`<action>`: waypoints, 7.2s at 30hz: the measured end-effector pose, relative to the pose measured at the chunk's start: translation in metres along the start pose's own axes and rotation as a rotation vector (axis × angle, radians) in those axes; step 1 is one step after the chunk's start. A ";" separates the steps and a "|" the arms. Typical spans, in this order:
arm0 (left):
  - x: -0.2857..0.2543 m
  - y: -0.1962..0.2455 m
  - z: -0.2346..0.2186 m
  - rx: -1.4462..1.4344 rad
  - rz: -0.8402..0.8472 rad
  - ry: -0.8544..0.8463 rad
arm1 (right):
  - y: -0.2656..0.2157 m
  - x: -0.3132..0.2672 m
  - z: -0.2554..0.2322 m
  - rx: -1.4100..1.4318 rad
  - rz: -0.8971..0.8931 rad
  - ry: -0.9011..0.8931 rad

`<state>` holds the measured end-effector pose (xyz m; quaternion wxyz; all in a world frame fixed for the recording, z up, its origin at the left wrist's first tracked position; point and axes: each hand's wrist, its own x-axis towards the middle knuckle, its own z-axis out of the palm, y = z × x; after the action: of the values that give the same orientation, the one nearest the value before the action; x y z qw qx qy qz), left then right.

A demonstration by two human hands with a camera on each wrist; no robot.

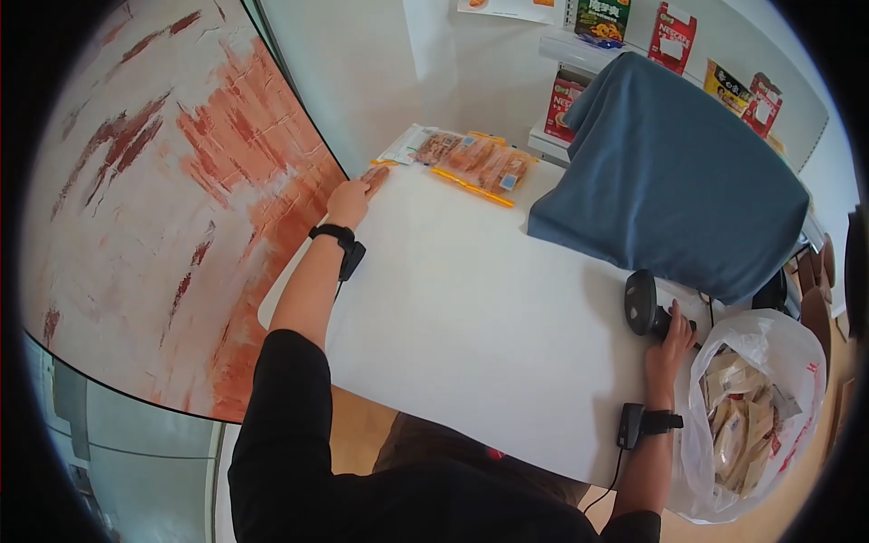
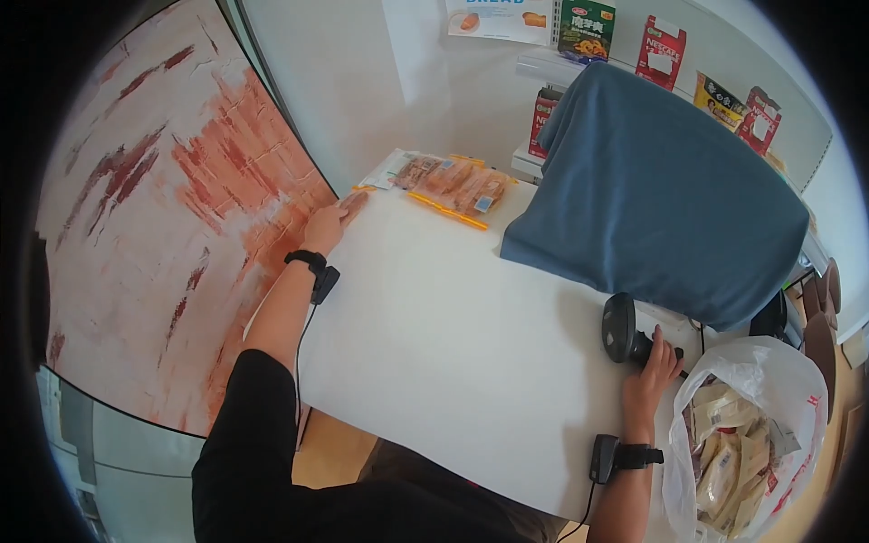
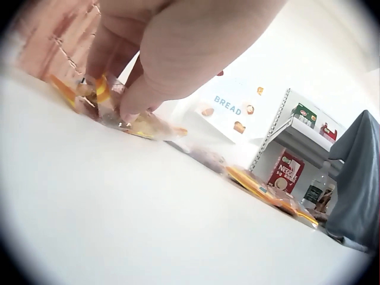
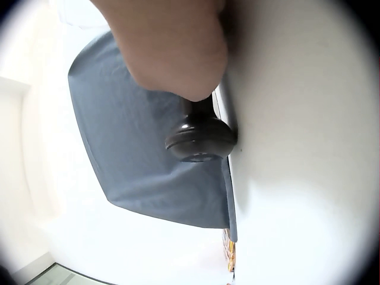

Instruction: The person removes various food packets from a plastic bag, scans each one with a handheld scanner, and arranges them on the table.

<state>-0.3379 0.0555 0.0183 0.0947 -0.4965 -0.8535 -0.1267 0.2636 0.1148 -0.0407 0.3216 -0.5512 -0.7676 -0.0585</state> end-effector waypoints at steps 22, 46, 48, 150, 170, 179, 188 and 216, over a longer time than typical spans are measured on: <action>-0.190 0.270 -0.023 -1.445 0.078 -0.864 | -0.031 0.008 -0.059 0.368 0.048 0.201; -0.193 0.269 0.006 -1.402 0.051 -0.875 | 0.095 -0.014 -0.181 -0.405 -0.053 -0.104; -0.194 0.270 0.004 -1.402 0.061 -0.871 | 0.072 -0.015 -0.201 -0.344 -0.011 0.036; -0.152 0.246 0.015 -1.692 0.015 -0.623 | -0.072 -0.008 -0.044 0.257 -0.313 -0.185; -0.152 0.244 0.018 -1.656 0.053 -0.612 | -0.077 -0.009 -0.046 0.237 -0.321 -0.202; -0.152 0.245 0.018 -1.687 0.046 -0.627 | -0.076 -0.009 -0.046 0.261 -0.325 -0.194; -0.148 0.240 0.025 -1.716 -0.032 -0.681 | -0.050 -0.005 -0.042 0.182 -0.174 -0.133; -0.051 0.085 0.002 -0.218 0.217 -0.097 | -0.037 -0.007 -0.030 -0.002 -0.036 -0.103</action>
<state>-0.2389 0.0548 0.0124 0.0119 -0.5986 -0.7797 -0.1833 0.2447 0.0811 -0.0115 0.2800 -0.5400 -0.7928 -0.0368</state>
